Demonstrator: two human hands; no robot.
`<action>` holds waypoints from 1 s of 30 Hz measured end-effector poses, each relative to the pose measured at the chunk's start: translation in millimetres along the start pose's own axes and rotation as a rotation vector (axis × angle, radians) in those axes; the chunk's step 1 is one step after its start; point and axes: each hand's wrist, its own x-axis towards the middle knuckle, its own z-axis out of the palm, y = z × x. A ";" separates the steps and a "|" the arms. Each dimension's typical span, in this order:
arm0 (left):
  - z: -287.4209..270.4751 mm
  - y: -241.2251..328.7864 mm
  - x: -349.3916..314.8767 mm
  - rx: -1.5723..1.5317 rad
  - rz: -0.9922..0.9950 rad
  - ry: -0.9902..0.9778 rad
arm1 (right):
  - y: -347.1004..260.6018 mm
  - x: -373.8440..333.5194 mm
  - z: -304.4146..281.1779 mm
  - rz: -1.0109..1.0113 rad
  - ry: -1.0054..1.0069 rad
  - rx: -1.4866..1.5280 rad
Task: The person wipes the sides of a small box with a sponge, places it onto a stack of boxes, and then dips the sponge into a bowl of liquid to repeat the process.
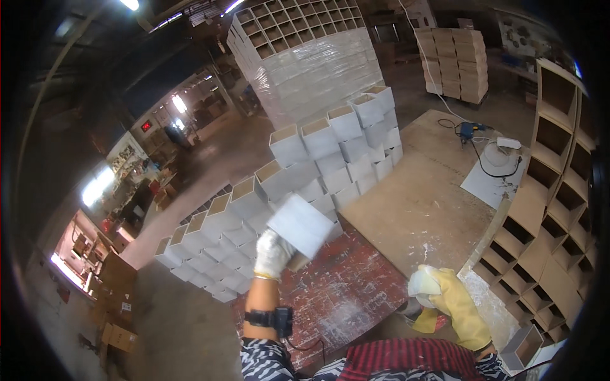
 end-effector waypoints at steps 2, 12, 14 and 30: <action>1.1 28.8 17.8 -0.020 0.010 -0.085 | 16.8 -1.6 9.7 0.030 -0.038 0.018; -64.5 140.3 134.5 0.338 -0.215 0.108 | 18.1 25.9 40.1 0.034 -0.244 0.073; -76.2 114.4 210.1 0.298 -0.420 -0.042 | 32.2 27.0 46.3 0.113 -0.209 0.053; -135.4 159.6 339.6 1.642 -0.290 -0.199 | -10.9 95.9 63.6 0.217 -0.222 0.089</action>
